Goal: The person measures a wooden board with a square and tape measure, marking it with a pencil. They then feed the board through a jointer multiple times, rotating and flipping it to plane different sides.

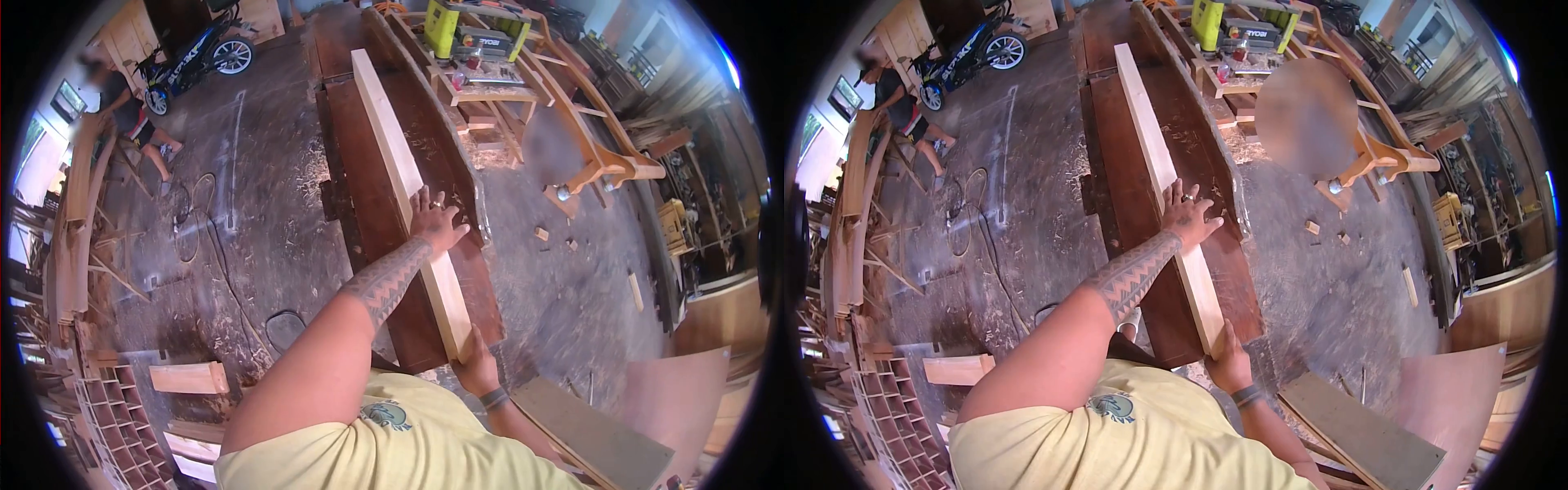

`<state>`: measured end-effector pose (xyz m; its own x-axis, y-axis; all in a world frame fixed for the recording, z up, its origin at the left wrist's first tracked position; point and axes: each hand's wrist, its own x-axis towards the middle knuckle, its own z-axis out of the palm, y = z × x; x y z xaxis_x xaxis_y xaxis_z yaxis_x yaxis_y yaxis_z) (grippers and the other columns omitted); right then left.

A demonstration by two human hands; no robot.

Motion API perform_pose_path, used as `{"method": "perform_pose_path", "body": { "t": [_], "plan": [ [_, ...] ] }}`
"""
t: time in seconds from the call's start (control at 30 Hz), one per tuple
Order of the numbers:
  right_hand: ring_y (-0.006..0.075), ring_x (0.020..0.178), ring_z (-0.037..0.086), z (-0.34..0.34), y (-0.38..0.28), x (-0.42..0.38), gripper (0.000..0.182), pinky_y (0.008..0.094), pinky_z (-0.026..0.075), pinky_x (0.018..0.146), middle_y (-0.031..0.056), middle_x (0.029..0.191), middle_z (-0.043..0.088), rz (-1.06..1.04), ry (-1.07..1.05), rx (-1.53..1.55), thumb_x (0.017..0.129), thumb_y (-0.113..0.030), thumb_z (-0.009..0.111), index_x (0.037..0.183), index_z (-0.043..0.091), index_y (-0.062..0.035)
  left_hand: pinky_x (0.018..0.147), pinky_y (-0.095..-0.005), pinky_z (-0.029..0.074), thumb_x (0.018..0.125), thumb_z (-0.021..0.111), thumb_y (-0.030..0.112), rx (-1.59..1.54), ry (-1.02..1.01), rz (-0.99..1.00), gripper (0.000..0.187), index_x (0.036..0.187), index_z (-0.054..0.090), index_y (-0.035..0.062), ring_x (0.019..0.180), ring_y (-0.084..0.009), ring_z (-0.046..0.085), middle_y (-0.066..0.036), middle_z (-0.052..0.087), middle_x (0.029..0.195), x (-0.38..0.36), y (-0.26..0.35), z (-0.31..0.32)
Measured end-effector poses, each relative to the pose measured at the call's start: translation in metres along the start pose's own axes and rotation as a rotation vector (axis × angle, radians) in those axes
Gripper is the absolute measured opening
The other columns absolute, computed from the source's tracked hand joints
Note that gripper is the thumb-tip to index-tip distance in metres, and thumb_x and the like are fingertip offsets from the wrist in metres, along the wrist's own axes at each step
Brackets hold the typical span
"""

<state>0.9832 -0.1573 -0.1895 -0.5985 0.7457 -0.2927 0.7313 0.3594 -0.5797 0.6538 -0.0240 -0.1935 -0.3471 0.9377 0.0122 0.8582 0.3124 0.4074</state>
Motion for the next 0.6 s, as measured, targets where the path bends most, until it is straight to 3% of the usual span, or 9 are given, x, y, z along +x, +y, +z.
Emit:
{"method": "perform_pose_path", "body": {
  "t": [0.07,0.1,0.2,0.27,0.33,0.47,0.57,0.6],
  "plan": [
    [0.0524,0.118,0.068,0.000,-0.005,0.008,0.105,0.0558,0.059,0.096,0.0328,0.136,0.066,0.012,0.010,0.006,0.081,-0.019,0.084,0.167,0.027,-0.0049,0.132,-0.0616,0.011,0.099,0.069,0.059,-0.197,0.130,0.063,0.061,0.142,0.068,0.0171,0.163,-0.0508,0.019,-0.021,0.038,0.172,0.010,-0.020,0.011],
    [0.0520,0.119,0.067,0.000,-0.007,0.012,0.105,0.0552,0.058,0.097,0.0327,0.137,0.065,0.009,0.018,0.001,0.080,-0.019,0.085,0.167,0.027,-0.0044,0.130,-0.0602,0.020,0.095,0.078,0.050,-0.257,0.270,0.118,0.056,0.138,0.068,0.0156,0.158,-0.0489,0.030,-0.020,0.046,0.165,0.015,-0.033,0.018],
    [0.0507,0.124,0.066,-0.001,-0.016,0.024,0.104,0.0539,0.058,0.101,0.0319,0.141,0.064,0.004,0.031,-0.011,0.079,-0.018,0.084,0.166,0.029,-0.0029,0.126,-0.0597,0.026,0.092,0.081,0.045,-0.261,0.573,0.201,0.057,0.137,0.066,0.0151,0.150,-0.0451,0.040,-0.020,0.054,0.154,0.021,-0.082,0.022],
    [0.0503,0.126,0.065,0.001,-0.020,0.032,0.105,0.0539,0.057,0.101,0.0317,0.142,0.063,-0.005,0.040,-0.013,0.079,-0.017,0.084,0.167,0.028,-0.0030,0.116,-0.0561,0.036,0.092,0.081,0.040,-0.205,0.655,0.176,0.054,0.136,0.063,0.0149,0.137,-0.0394,0.051,-0.018,0.058,0.142,0.020,-0.121,0.012],
    [0.0504,0.126,0.064,0.003,-0.019,0.038,0.109,0.0548,0.057,0.101,0.0317,0.140,0.064,-0.019,0.051,-0.010,0.079,-0.017,0.085,0.168,0.025,-0.0042,0.117,-0.0604,0.031,0.093,0.077,0.052,-0.219,0.621,0.051,0.059,0.139,0.062,0.0178,0.143,-0.0405,0.045,-0.017,0.055,0.147,0.025,-0.179,0.028],
    [0.0501,0.128,0.064,0.000,-0.026,0.044,0.108,0.0540,0.058,0.101,0.0315,0.142,0.063,0.032,0.030,-0.018,0.079,-0.017,0.085,0.168,0.026,-0.0026,0.127,-0.0642,0.020,0.096,0.069,0.062,-0.095,0.272,-0.511,0.082,0.162,0.041,0.0217,0.156,-0.0418,0.030,-0.017,0.037,0.165,0.007,-0.243,0.022],
    [0.0502,0.126,0.065,0.003,-0.023,0.046,0.108,0.0541,0.059,0.099,0.0318,0.142,0.063,0.013,0.039,-0.035,0.079,-0.017,0.085,0.168,0.026,-0.0024,0.129,-0.0662,0.017,0.097,0.062,0.069,-0.029,0.080,-0.747,0.093,0.171,0.029,0.0223,0.162,-0.0442,0.021,-0.018,0.024,0.175,0.009,-0.284,0.042],
    [0.0504,0.125,0.066,0.001,-0.025,0.048,0.108,0.0543,0.059,0.098,0.0321,0.142,0.063,0.012,0.038,-0.032,0.079,-0.017,0.085,0.168,0.026,-0.0023,0.129,-0.0657,0.018,0.098,0.060,0.071,0.013,0.058,-0.735,0.095,0.172,0.026,0.0224,0.163,-0.0449,0.019,-0.018,0.021,0.177,0.010,-0.287,0.047]
  ]
}}
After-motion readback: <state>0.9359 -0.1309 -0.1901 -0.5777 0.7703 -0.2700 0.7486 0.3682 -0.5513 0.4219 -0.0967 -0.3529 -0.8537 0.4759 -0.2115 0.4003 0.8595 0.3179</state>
